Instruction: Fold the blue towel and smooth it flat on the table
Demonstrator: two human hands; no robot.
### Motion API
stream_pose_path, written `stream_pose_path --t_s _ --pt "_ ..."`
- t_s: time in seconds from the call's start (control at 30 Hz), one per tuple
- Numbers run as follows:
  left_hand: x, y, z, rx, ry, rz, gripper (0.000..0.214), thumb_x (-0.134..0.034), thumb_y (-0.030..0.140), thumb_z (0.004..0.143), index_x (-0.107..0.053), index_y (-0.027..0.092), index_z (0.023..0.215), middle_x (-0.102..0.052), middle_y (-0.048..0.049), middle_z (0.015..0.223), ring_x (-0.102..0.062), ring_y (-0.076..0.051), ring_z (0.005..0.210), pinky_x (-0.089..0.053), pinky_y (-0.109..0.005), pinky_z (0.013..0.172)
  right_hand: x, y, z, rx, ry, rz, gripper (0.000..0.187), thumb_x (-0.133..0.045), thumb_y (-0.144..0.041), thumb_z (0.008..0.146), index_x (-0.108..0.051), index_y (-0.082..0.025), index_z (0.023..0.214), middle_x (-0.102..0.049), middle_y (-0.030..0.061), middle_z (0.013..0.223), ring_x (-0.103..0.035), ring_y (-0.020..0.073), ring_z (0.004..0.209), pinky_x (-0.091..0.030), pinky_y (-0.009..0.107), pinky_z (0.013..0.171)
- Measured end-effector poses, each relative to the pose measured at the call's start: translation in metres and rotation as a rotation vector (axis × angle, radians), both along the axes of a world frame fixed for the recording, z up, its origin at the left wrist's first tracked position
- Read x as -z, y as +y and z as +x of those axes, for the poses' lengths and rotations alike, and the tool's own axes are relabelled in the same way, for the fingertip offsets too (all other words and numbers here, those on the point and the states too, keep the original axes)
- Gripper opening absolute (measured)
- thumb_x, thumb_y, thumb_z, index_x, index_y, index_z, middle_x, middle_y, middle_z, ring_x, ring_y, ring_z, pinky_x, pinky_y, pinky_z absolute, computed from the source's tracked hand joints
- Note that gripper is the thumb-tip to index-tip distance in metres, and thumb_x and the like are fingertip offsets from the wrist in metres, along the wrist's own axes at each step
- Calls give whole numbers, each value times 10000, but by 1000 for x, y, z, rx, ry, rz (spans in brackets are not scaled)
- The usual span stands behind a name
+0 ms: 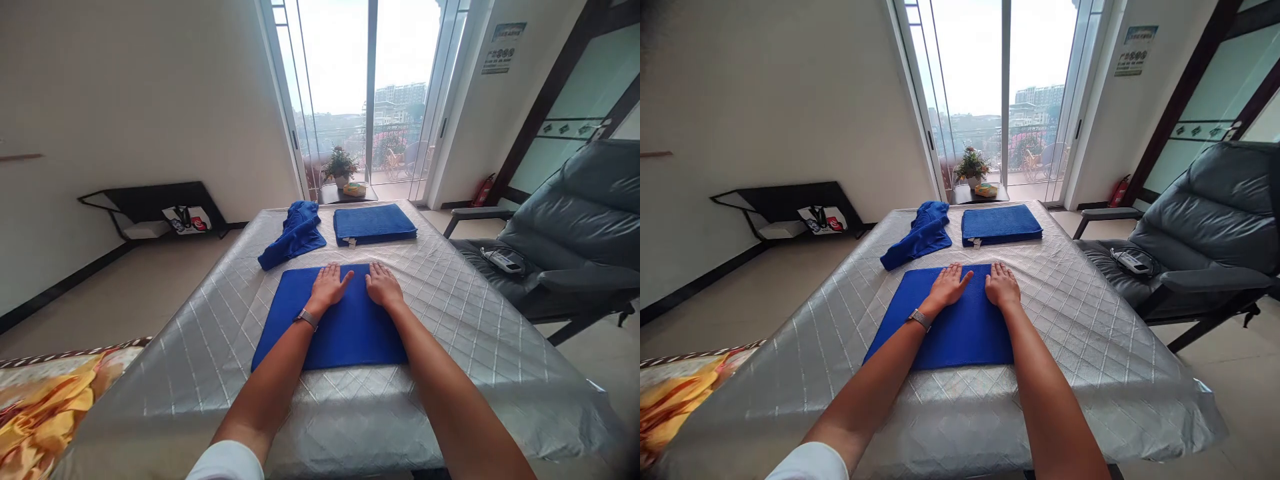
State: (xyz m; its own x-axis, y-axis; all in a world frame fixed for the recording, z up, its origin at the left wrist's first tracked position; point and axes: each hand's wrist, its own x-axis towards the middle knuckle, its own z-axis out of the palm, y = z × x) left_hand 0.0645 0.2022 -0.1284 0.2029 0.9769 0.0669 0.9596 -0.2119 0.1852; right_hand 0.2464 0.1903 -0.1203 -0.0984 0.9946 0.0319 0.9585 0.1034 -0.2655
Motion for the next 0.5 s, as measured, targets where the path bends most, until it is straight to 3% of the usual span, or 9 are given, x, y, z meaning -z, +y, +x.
stream_pose_path --t_s 0.17,0.27,0.37,0.5 --pt "0 -3 -72 -157 51 -17 878 -48 665 989 -265 49 1574 -224 -163 1655 -180 -255 1539 -136 -430 1254 0 1 1 2 -1 -25 630 -195 -359 1035 -230 -70 1594 -197 77 1671 -131 187 1544 -97 352 1247" --pt "3 -9 -103 -221 71 -1 863 -45 652 995 -249 49 1579 -217 -162 1657 -175 -252 1540 -133 -425 1254 1 1 1 4 0 -22 632 -195 -357 1034 -226 -65 1593 -196 73 1672 -137 192 1543 -100 356 1249" --pt "3 -13 -116 -250 63 -5 888 -46 664 990 -223 23 1579 -202 -168 1660 -174 -253 1540 -135 -406 1254 1 2 1 3 -11 -22 630 -197 -355 1034 -229 -66 1593 -196 72 1672 -145 193 1542 -105 356 1249" --pt "2 -14 -115 -260 57 -22 903 -57 667 990 -216 -5 1572 -191 -176 1661 -167 -263 1541 -133 -410 1254 1 3 1 6 -35 -21 629 -195 -363 1036 -226 -78 1596 -196 66 1672 -143 181 1541 -105 344 1246"
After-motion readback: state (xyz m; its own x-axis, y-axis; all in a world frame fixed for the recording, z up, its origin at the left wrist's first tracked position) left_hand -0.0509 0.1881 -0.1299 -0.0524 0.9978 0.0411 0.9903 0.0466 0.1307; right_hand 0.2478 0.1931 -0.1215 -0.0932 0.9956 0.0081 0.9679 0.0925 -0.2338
